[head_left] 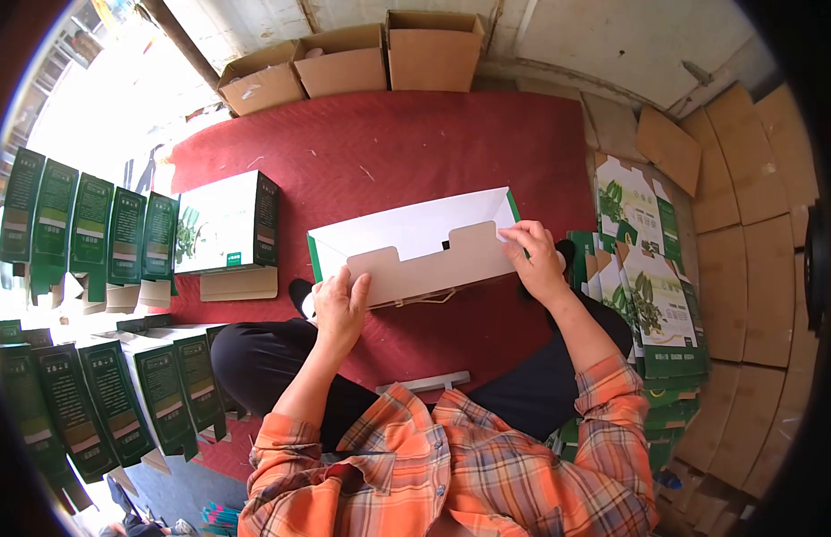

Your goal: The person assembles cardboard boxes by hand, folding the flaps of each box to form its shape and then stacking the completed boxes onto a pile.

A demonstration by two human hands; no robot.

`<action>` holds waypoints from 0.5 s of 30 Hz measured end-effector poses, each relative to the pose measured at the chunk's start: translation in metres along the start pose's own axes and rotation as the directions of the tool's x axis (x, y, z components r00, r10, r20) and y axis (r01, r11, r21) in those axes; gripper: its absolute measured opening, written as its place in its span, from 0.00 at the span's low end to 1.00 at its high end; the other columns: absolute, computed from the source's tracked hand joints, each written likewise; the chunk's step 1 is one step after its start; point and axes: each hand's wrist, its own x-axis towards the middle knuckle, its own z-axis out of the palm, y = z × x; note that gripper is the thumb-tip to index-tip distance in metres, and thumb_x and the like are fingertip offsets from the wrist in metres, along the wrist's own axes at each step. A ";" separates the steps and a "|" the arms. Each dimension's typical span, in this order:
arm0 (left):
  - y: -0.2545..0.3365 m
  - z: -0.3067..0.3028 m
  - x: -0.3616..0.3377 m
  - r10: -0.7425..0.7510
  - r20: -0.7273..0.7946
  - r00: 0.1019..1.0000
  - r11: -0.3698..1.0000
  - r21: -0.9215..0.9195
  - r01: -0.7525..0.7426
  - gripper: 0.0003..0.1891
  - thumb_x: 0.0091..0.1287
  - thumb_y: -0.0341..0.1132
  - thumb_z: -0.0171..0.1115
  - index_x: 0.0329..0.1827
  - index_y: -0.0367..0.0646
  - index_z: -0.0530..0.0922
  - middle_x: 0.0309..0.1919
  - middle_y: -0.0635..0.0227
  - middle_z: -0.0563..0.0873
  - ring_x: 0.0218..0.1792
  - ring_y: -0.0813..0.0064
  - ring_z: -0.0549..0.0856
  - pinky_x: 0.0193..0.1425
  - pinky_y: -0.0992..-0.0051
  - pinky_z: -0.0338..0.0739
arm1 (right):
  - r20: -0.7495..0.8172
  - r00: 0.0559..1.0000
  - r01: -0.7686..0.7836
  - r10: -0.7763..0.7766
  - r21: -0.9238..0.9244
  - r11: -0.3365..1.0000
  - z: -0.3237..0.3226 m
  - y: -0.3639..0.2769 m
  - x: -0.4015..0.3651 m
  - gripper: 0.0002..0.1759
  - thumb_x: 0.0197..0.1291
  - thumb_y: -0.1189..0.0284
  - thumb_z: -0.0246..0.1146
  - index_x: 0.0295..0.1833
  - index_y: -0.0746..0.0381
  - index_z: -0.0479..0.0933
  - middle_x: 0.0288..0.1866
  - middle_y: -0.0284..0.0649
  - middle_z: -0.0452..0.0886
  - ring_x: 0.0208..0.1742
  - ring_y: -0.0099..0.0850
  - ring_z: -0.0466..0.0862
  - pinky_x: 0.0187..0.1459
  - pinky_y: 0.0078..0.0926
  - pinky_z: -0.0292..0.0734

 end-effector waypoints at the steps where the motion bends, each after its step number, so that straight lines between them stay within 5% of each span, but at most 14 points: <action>1: 0.000 0.005 0.002 0.123 -0.196 0.973 0.992 0.047 -0.116 0.22 0.67 0.43 0.64 0.59 0.39 0.77 0.37 0.57 0.85 0.41 0.56 0.82 0.51 0.58 0.68 | -0.003 1.000 0.001 -0.001 -0.002 1.000 0.001 -0.001 0.002 0.18 0.60 0.70 0.68 0.57 0.56 0.81 0.54 0.40 0.76 0.53 0.41 0.74 0.57 0.37 0.72; 2: -0.001 0.007 0.003 0.126 -0.196 0.972 0.992 0.047 -0.119 0.22 0.67 0.43 0.64 0.59 0.39 0.77 0.37 0.57 0.85 0.41 0.56 0.82 0.51 0.58 0.68 | -0.029 0.999 -0.036 0.036 0.003 0.999 0.003 -0.003 0.004 0.18 0.59 0.71 0.68 0.56 0.56 0.81 0.54 0.40 0.76 0.53 0.42 0.74 0.57 0.37 0.72; 5: 0.009 0.005 0.003 0.207 -0.194 0.959 0.950 0.272 -0.150 0.41 0.52 0.46 0.76 0.71 0.54 0.70 0.65 0.58 0.72 0.68 0.54 0.67 0.69 0.46 0.59 | -0.063 0.993 -0.096 0.097 0.011 0.995 0.008 -0.007 0.006 0.19 0.57 0.72 0.69 0.56 0.55 0.82 0.59 0.41 0.73 0.56 0.43 0.72 0.58 0.38 0.72; 6: 0.011 0.002 0.001 0.169 -0.007 0.986 0.934 0.322 -0.158 0.45 0.44 0.50 0.80 0.70 0.62 0.71 0.73 0.64 0.62 0.75 0.52 0.57 0.73 0.35 0.48 | -0.073 0.991 -0.115 0.115 0.014 0.993 0.009 -0.007 0.007 0.21 0.56 0.73 0.69 0.57 0.53 0.82 0.63 0.42 0.71 0.58 0.44 0.72 0.60 0.39 0.71; 9: 0.022 -0.004 -0.001 0.148 0.180 0.972 0.887 0.411 -0.211 0.47 0.40 0.52 0.81 0.70 0.64 0.72 0.73 0.69 0.64 0.76 0.53 0.57 0.71 0.29 0.46 | -0.014 1.000 -0.013 0.013 -0.048 0.999 0.018 0.001 0.004 0.27 0.53 0.71 0.72 0.61 0.48 0.80 0.72 0.45 0.64 0.65 0.49 0.67 0.65 0.41 0.69; 12: 0.019 -0.002 0.001 0.142 0.179 0.974 0.879 0.428 -0.207 0.47 0.38 0.48 0.83 0.68 0.62 0.74 0.72 0.73 0.66 0.74 0.55 0.61 0.70 0.29 0.50 | 0.082 0.985 0.160 -0.153 -0.088 0.983 0.020 0.001 -0.003 0.32 0.48 0.67 0.76 0.63 0.44 0.79 0.77 0.44 0.59 0.72 0.52 0.61 0.69 0.45 0.66; 15: 0.017 -0.001 0.002 0.164 0.149 0.975 0.882 0.420 -0.212 0.42 0.40 0.47 0.82 0.65 0.62 0.76 0.68 0.75 0.72 0.72 0.58 0.64 0.70 0.30 0.51 | 0.221 0.973 0.118 -0.065 -0.233 0.965 0.002 -0.030 -0.002 0.35 0.42 0.64 0.79 0.61 0.45 0.80 0.77 0.42 0.59 0.74 0.54 0.57 0.70 0.49 0.65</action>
